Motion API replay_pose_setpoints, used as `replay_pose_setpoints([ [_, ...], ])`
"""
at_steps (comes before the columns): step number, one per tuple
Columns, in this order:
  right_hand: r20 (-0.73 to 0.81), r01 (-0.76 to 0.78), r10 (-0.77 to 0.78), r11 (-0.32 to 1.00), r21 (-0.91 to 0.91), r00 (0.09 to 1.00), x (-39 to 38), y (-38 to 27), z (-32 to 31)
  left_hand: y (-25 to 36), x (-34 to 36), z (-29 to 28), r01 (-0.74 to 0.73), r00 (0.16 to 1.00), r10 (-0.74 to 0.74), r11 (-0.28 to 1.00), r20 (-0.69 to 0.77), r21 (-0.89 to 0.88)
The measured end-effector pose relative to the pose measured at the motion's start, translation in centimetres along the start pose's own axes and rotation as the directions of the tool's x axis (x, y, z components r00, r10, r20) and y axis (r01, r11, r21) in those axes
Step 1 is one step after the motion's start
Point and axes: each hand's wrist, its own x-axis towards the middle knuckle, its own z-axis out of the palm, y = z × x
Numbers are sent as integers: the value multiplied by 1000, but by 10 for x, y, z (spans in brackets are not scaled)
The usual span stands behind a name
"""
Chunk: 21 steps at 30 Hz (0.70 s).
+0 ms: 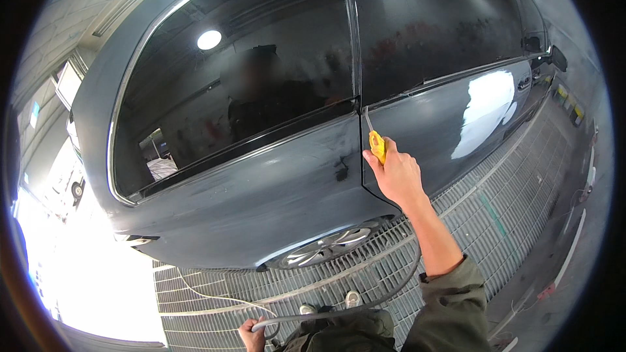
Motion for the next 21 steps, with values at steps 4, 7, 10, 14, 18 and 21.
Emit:
replay_pose_setpoints([
  [4, 39, -5, 4, 1000, 23, 999, -3, 11, 2, -8, 2, -3, 0, 1000, 0, 997, -10, 76],
  [7, -70, -89, 96, 992, 94, 993, -4, 10, -6, -5, -1, -10, 25, 999, -22, 994, -31, 103],
  [10, 53, -167, 161, 976, 143, 986, -4, 25, -4, -1, 4, -7, -5, 1000, 5, 1000, 4, 24],
  [14, 200, -200, 133, 908, 369, 971, -10, 1, -6, -25, 3, -4, 24, 1000, -23, 997, 6, -80],
  [18, 258, -223, 131, 902, 369, 957, -11, 1, -6, -17, 9, -4, -3, 1000, 4, 999, 26, -48],
  [21, 324, -274, 156, 892, 361, 933, -26, 1, -2, -32, 9, -9, -52, 999, 53, 994, -7, 99],
])
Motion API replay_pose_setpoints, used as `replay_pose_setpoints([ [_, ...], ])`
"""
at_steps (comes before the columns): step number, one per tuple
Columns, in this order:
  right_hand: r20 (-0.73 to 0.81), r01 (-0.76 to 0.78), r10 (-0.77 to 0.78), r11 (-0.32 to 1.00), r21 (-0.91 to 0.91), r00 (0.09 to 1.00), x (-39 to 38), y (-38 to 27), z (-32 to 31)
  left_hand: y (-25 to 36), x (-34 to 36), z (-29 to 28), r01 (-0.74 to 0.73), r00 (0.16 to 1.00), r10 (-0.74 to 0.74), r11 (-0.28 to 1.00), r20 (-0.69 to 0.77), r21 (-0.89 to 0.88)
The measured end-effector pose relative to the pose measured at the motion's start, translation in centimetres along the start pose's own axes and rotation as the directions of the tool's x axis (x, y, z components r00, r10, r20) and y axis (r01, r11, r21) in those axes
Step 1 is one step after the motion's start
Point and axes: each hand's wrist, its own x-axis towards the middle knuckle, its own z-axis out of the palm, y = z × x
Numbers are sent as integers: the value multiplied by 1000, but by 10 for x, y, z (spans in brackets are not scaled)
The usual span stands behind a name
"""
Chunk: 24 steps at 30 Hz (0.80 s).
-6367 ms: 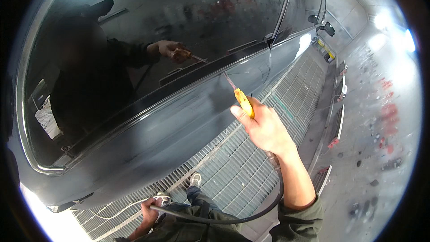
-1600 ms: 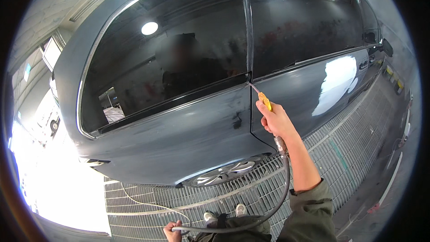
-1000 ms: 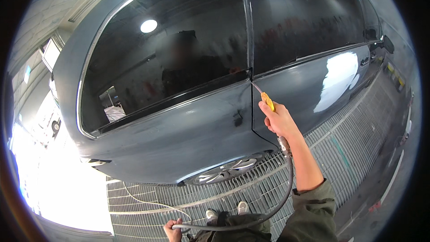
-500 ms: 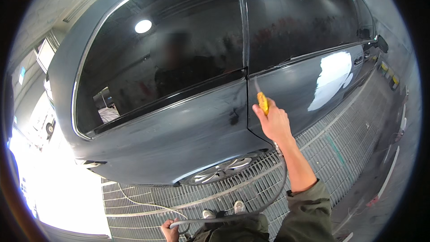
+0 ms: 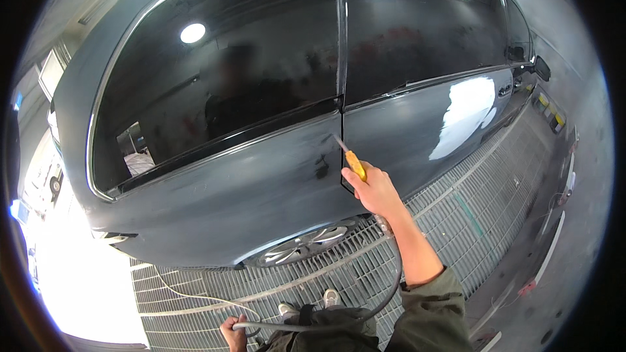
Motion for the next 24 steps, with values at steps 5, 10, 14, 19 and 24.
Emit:
replay_pose_setpoints([
  [5, 134, -19, 16, 1000, 19, 991, -35, 30, 15, 27, 3, -2, -18, 999, 13, 989, -41, -145],
  [10, 168, 12, -8, 1000, -19, 986, -61, 63, 27, 54, 1, -5, 3, 999, -7, 997, -43, -81],
  [14, -6, 61, -61, 998, -26, 998, -67, 71, 38, 68, -1, -4, 23, 998, -28, 995, -54, -98],
  [19, 18, 147, -146, 987, -70, 989, -70, 79, 59, 74, -2, -10, 31, 998, -37, 993, -48, -112],
  [24, 111, 157, -156, 988, 5, 981, -68, 78, 66, 69, 0, -9, 18, 997, -25, 995, -71, -94],
])
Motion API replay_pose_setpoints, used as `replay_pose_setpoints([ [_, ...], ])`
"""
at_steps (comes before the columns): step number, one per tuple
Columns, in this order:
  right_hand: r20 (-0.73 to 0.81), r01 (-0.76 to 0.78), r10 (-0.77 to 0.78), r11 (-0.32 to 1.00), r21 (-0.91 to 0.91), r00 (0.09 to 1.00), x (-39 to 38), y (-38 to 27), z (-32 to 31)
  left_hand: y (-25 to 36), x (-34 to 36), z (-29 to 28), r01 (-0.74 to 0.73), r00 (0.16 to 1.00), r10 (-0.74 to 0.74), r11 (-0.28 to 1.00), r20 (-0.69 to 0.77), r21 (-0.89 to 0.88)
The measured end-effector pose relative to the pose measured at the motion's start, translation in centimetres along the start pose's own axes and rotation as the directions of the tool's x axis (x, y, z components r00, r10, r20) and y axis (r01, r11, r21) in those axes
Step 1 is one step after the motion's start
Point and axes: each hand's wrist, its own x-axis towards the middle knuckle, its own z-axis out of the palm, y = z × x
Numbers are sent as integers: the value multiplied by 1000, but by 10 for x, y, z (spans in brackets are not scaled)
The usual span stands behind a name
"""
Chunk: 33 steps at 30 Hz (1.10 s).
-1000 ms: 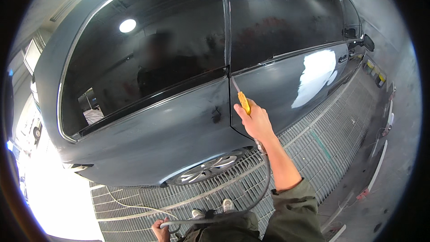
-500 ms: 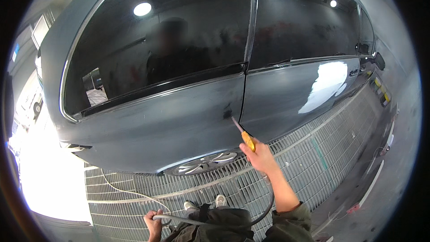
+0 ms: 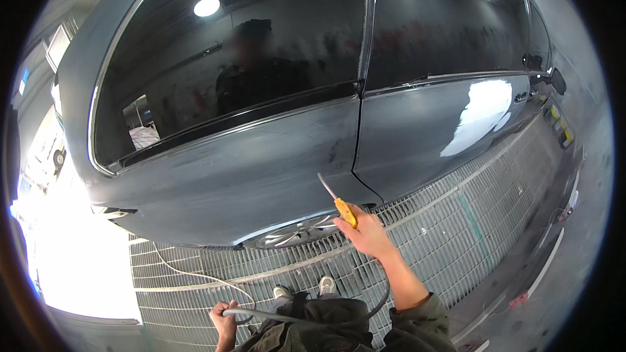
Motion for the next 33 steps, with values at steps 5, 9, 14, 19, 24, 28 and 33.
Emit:
replay_pose_setpoints([
  [5, -68, -116, 124, 986, 120, 990, 7, -12, -4, 3, -2, -1, 25, 1000, -24, 999, 5, -45],
  [9, -28, -124, 129, 981, 149, 991, 3, -14, -2, -7, 0, -8, -17, 999, 13, 995, 48, 100],
  [14, 44, -158, 156, 986, 56, 987, -3, 19, 4, -37, -3, -14, 51, 995, -61, 989, 72, 141],
  [19, -62, -303, 305, 952, 40, 950, -1, 47, 10, -48, -9, -14, 91, 990, -109, 979, 89, 185],
  [24, 211, -218, 206, 975, 35, 956, -7, 56, 23, -35, -10, -13, 87, 989, -111, 970, 95, 228],
  [28, -150, -309, 329, 940, 143, 932, 4, 80, 25, -30, -9, -14, 147, 983, -163, 975, 85, 167],
  [33, -43, -335, 332, 939, -80, 942, -9, 93, 38, -42, -16, -20, 142, 986, -152, 980, 63, 139],
])
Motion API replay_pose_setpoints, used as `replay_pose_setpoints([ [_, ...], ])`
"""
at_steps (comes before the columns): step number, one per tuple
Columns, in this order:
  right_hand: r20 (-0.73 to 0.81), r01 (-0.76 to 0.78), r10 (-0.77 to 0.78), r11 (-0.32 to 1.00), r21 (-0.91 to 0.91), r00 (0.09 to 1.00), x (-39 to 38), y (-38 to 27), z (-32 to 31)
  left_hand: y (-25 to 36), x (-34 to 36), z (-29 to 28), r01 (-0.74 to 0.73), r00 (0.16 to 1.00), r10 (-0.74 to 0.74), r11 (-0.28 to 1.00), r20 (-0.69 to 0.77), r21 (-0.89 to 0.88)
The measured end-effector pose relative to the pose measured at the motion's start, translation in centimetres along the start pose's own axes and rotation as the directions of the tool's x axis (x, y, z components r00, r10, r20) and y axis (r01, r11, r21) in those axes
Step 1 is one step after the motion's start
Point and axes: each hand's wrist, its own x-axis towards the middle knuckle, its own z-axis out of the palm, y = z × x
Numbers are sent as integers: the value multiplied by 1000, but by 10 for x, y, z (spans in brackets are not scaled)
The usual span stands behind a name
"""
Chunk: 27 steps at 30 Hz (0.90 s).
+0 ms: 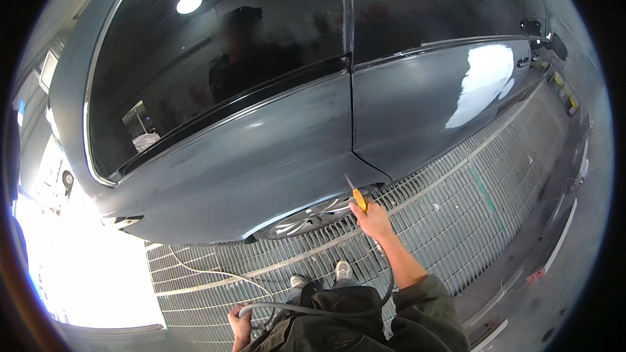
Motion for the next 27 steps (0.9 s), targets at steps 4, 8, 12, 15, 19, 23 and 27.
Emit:
replay_pose_setpoints([
  [4, -137, -18, 28, 997, 74, 990, 8, 13, 1, 6, 4, -1, 19, 999, -18, 1000, 35, -16],
  [8, -193, 22, -3, 995, 97, 981, 7, 21, 5, 10, 11, -1, -54, 998, 55, 998, 39, -14],
  [12, -236, -28, 90, 967, 251, 968, 9, 37, 11, 14, 14, -2, -13, 999, 13, 1000, 40, -16],
  [15, -277, -29, 128, 942, 335, 952, 10, 50, 12, 16, 15, -3, 6, 999, -6, 1000, 39, -11],
  [19, -278, -16, 114, 942, 334, 954, 5, 40, 7, 11, 14, -5, 9, 999, -9, 1000, 41, 0],
  [23, -144, -146, 197, 942, 301, 970, -2, 50, 15, 22, 16, -2, -19, 998, 19, 1000, 66, 1],
  [27, 56, -228, 225, 881, 415, 973, -21, 54, 27, 10, 17, -4, 4, 999, -4, 1000, 50, 1],
])
